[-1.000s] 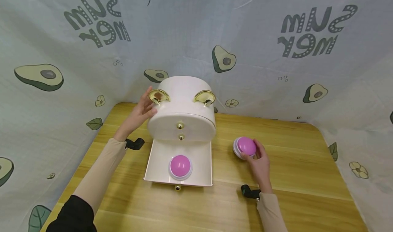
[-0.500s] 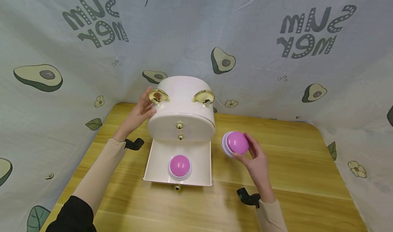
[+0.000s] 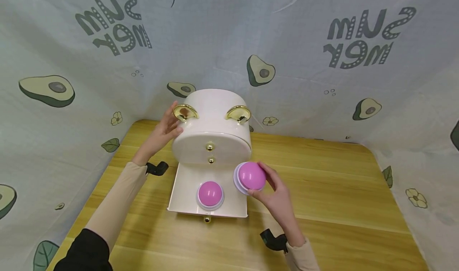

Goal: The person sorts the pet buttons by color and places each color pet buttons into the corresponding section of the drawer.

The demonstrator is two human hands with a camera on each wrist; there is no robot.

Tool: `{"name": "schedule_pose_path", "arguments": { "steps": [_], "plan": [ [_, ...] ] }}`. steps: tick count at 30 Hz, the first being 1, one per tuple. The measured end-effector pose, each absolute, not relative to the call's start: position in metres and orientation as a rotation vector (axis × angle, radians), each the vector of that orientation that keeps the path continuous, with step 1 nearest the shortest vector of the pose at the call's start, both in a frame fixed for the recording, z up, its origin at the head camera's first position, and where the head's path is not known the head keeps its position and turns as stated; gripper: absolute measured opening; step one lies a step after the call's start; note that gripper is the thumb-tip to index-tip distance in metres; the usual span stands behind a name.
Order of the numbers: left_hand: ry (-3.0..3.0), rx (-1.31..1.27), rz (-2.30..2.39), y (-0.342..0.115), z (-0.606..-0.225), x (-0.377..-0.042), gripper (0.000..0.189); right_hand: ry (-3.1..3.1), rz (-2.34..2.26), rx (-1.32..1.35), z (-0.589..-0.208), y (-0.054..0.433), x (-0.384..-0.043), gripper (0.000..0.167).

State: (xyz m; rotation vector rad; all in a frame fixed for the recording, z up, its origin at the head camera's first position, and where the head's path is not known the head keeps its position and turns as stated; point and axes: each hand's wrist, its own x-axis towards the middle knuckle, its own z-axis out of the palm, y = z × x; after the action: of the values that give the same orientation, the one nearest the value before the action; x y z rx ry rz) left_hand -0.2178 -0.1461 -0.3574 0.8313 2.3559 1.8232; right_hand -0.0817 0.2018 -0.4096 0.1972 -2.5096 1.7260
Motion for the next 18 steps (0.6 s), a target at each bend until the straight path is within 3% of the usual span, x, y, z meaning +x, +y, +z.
{"name": "schedule_pose_path", "arguments": {
  "steps": [18],
  "plan": [
    [2.361, 0.813, 1.815, -0.146, -0.358, -0.216, 0.075, -2.540, 1.673, 0.243, -0.441, 0.151, -0.087, 0.071]
  ]
}}
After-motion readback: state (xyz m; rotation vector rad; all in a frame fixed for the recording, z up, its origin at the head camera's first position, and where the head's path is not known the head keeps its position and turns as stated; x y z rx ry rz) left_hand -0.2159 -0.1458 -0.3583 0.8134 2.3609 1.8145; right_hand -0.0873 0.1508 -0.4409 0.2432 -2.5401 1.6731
